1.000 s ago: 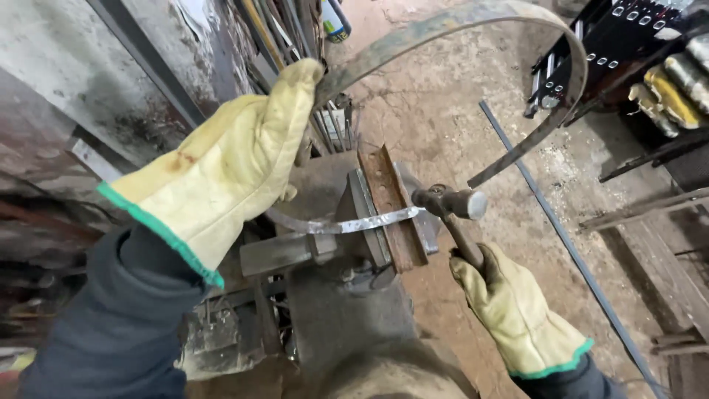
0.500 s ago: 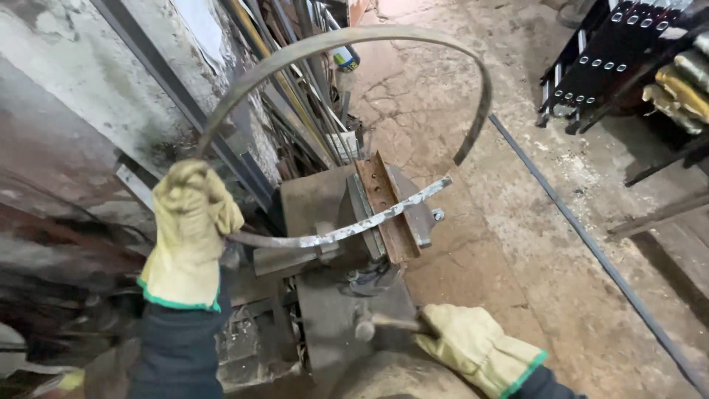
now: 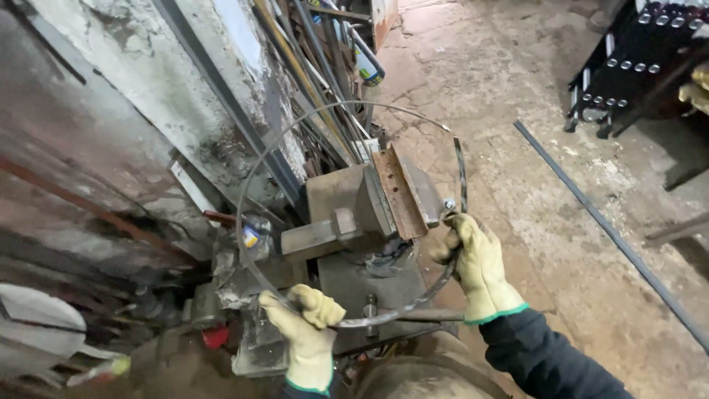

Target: Hammering a long metal strip against an anvil to shape it into a circular curve.

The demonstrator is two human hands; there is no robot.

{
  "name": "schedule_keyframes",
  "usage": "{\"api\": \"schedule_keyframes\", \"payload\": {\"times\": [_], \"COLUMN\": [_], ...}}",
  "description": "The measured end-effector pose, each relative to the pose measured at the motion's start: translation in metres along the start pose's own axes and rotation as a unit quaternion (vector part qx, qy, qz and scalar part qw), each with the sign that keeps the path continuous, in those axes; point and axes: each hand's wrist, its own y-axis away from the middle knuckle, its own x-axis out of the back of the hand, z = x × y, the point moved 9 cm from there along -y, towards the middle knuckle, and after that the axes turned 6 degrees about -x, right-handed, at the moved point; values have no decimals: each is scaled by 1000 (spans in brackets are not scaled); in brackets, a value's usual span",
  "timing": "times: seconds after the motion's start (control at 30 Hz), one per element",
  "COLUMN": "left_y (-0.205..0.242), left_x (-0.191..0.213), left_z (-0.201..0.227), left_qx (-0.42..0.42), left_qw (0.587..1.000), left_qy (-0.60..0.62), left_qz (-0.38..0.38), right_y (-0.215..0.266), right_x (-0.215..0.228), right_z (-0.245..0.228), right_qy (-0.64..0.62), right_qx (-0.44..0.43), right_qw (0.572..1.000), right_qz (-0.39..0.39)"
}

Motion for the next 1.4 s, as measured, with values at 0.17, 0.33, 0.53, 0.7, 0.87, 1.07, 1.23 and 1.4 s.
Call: {"api": "schedule_keyframes", "payload": {"times": [0.17,0.33,0.53,0.7,0.87,1.07,1.23,1.4], "left_y": [11,-31,-29,-47,-32,15,38,65], "left_x": [40,19,11,-62,-57,-81,-50,-65], "left_z": [5,-22,-85,-137,-220,-256,-295,-311], "left_qx": [-16,77,182,157,248,335,347,374], "left_qw": [961,909,822,809,804,786,784,794], "left_qy": [-145,-387,-538,-564,-533,-510,-506,-467], "left_qz": [234,132,44,-51,-90,-98,-93,-104], "right_y": [6,25,75,107,147,183,187,206], "right_x": [75,114,161,205,256,319,365,388], "right_z": [-56,-96,-118,-138,-153,-146,-133,-123], "right_qy": [243,246,274,345,459,427,363,326], "right_qx": [110,-2,-58,-107,-175,-188,-182,-189], "right_qw": [962,967,956,929,866,872,904,922], "right_qz": [61,59,88,77,96,149,135,93]}}
